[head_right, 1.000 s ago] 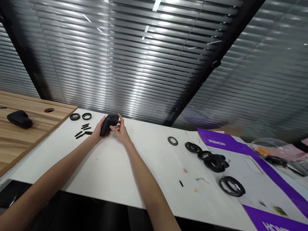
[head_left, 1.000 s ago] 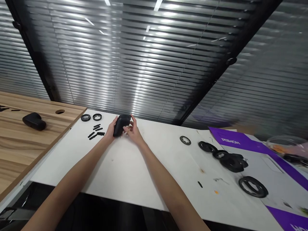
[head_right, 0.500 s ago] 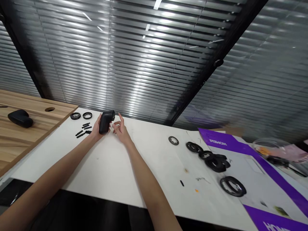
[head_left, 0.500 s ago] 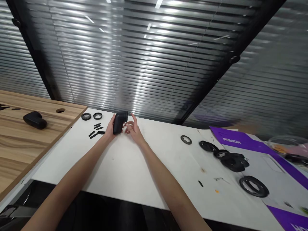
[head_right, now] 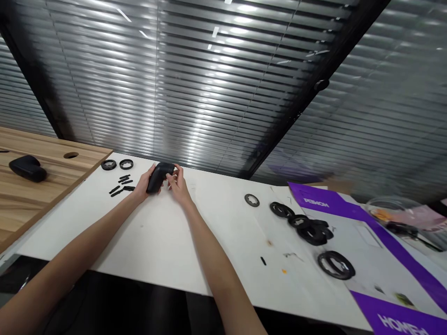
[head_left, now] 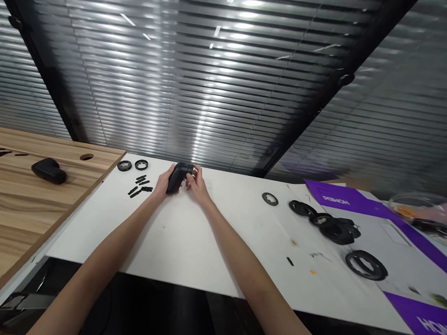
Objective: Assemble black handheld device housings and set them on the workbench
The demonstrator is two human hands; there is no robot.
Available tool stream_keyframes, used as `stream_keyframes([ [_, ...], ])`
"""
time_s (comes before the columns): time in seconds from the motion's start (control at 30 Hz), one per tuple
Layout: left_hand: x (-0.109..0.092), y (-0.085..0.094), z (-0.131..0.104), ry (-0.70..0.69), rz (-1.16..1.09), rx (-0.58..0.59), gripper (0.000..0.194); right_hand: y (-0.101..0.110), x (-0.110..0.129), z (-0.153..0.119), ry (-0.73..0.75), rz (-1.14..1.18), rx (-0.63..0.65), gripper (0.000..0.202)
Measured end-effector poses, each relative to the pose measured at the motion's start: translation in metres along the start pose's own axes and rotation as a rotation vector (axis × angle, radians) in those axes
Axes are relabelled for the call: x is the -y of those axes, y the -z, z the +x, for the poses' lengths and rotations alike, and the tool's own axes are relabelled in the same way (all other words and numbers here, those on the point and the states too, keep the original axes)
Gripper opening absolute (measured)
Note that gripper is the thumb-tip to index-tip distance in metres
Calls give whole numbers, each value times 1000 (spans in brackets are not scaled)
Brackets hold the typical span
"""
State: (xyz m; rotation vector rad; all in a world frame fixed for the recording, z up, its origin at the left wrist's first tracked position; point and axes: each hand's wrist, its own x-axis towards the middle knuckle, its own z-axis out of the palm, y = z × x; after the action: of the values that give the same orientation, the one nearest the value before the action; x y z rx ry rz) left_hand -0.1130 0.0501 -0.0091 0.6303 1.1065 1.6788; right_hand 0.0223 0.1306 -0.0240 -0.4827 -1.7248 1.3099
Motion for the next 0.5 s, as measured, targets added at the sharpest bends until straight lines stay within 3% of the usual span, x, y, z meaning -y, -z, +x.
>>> stream_keyframes([
  [0.27,0,-1,-2,-30,31,18,68,1,1,0,-62,-22,-7,50],
  [0.5,0,-3,-4,-69,15,57,65,-2,5,3,-170,72,-69,59],
])
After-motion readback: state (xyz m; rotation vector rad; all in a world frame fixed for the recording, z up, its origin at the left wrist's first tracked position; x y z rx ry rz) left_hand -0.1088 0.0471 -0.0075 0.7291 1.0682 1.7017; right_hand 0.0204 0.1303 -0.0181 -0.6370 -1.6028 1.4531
